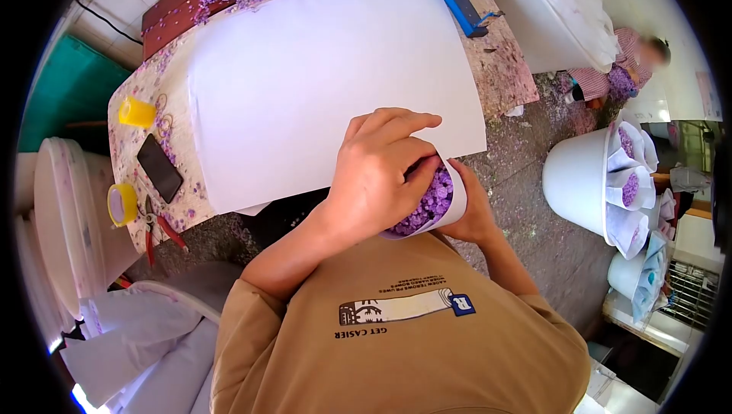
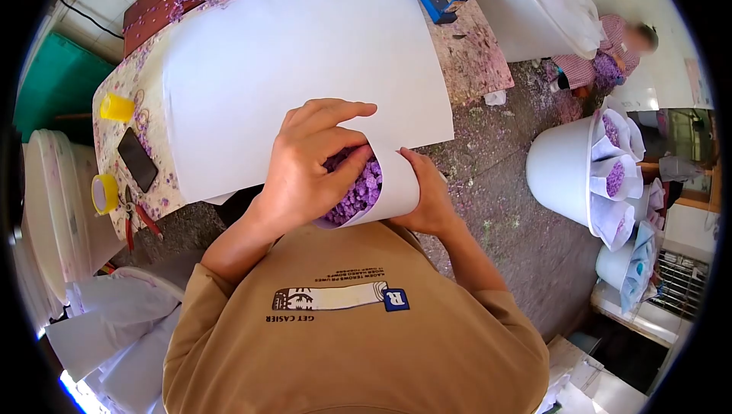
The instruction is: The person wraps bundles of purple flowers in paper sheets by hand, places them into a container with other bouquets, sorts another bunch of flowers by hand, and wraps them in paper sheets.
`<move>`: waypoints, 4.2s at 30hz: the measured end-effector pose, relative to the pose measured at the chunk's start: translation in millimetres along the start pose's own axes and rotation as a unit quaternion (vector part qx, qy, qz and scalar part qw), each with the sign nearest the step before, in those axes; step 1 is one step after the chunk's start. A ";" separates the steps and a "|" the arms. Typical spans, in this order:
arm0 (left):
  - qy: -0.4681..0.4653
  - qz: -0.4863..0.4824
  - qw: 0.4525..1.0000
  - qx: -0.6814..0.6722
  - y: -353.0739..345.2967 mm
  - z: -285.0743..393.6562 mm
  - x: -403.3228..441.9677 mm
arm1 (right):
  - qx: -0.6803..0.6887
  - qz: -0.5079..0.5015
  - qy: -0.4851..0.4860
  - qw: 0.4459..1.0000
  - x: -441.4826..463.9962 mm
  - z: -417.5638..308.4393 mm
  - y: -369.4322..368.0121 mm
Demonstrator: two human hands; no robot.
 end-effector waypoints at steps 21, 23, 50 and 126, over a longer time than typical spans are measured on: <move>0.167 -0.174 0.970 -0.014 15.9 -94.0 -76.5 | 0.086 0.004 0.012 0.996 -0.3 12.7 9.2; 0.136 -0.203 0.967 -0.070 5.0 -82.7 -79.4 | 0.080 -0.001 0.010 0.997 1.7 13.5 8.9; 0.125 -0.115 0.975 -0.142 6.4 -15.2 -40.3 | 0.053 -0.027 -0.034 0.998 7.6 23.3 0.1; 0.299 -0.054 0.940 -0.153 -1.0 -73.9 -35.4 | 0.051 -0.020 -0.011 0.998 4.3 18.1 2.9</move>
Point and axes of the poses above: each hand's wrist, its own x-axis towards the middle knuckle, its own y-axis out of the back of the hand, z = x × y, the point moved 7 cm from there along x, towards the middle knuckle, and after that the axes turned 12 degrees about x, right-handed, at the moved point
